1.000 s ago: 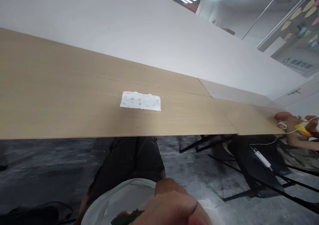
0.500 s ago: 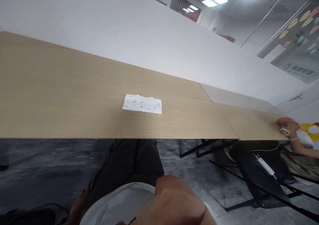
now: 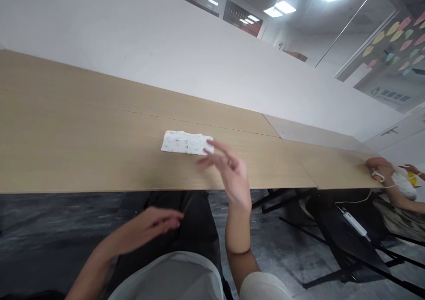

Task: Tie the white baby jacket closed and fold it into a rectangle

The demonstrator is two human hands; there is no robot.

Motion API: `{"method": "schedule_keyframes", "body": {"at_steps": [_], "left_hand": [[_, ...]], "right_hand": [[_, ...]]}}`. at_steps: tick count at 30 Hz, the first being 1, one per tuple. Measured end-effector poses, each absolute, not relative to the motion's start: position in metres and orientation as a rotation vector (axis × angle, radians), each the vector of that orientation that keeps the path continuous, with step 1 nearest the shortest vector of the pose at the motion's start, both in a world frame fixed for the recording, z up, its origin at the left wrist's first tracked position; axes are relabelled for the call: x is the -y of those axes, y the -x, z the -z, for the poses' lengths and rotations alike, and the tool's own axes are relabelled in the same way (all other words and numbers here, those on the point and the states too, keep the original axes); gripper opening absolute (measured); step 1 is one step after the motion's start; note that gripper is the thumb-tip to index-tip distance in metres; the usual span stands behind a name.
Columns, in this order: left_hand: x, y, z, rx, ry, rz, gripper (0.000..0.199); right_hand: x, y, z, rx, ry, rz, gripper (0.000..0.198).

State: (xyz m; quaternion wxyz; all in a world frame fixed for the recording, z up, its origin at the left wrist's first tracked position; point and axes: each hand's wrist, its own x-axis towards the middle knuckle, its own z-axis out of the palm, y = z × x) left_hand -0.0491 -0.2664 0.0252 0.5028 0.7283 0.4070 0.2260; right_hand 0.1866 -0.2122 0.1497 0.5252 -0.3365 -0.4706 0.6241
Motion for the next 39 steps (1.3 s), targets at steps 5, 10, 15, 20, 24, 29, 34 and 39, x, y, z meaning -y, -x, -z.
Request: {"method": "schedule_keyframes", "body": {"at_steps": [5,10,15,20,24,29,34,39], "left_hand": [[0.124,0.029,-0.058,-1.480,-1.608,-1.491,0.049],[0.009,0.034,-0.039,-2.028,-1.676,-1.275,0.048],[-0.018,0.044,-0.011,-2.057,-1.840,-0.780,0.042],[-0.015,0.055,-0.012,-1.971,-1.866,-0.870,0.031],[-0.008,0.063,-0.035,-1.749,-1.728,-1.199,0.026],[0.005,0.063,-0.091,-1.443,-1.583,-1.497,0.015],[0.037,0.066,-0.145,-1.186,-1.761,-1.810,0.034],[0.078,0.073,-0.172,-1.350,-2.172,-1.844,0.042]], "right_hand": [[0.050,-0.196,-0.096,1.394,1.234,-0.761,0.035],[-0.014,-0.204,-0.032,1.758,1.771,-0.517,0.026],[-0.018,-0.209,-0.008,1.886,1.845,-0.324,0.029],[-0.020,-0.218,-0.021,1.925,1.802,-0.427,0.018],[-0.011,-0.227,-0.042,1.746,1.599,-0.564,0.016],[0.009,-0.234,-0.092,1.542,1.259,-0.648,0.021],[0.049,-0.245,-0.150,1.519,1.066,-0.551,0.027],[0.078,-0.256,-0.174,1.617,1.011,-0.478,0.026]]}}
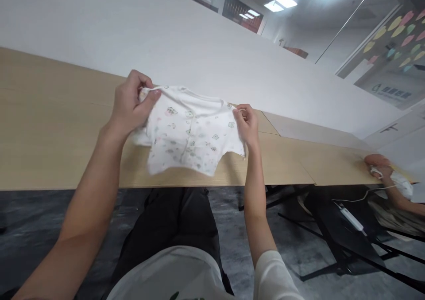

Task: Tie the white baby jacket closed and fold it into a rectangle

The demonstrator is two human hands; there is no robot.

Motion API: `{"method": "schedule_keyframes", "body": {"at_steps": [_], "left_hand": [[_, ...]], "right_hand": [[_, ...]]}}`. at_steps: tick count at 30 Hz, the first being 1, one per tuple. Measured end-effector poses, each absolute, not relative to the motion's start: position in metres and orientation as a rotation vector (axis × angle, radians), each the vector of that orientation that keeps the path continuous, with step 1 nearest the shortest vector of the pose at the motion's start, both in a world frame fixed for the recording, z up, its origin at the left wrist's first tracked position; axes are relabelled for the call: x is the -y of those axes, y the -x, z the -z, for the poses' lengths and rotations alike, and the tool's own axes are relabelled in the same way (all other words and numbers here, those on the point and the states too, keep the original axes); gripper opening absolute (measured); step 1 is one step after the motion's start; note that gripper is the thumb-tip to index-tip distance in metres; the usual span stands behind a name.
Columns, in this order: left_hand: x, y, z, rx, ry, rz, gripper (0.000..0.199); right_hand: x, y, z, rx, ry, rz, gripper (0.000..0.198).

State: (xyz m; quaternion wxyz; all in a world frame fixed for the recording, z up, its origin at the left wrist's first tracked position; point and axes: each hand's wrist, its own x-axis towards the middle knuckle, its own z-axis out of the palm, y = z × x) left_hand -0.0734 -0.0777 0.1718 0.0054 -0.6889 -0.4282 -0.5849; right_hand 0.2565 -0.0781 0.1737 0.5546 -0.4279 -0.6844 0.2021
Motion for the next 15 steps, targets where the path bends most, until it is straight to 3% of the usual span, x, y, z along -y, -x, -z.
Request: {"method": "schedule_keyframes", "body": {"at_steps": [4,10,15], "left_hand": [[0.073,0.075,-0.157,1.575,2.302,1.437,0.037],[0.031,0.080,-0.079,2.115,2.499,0.744,0.039],[0.020,0.100,-0.030,2.203,2.697,0.528,0.039]], "right_hand": [[0.060,-0.261,-0.152,1.737,1.162,-0.478,0.025],[0.008,-0.256,-0.073,1.901,1.492,-0.567,0.021],[-0.005,-0.254,-0.032,1.911,1.701,-0.629,0.020]]}}
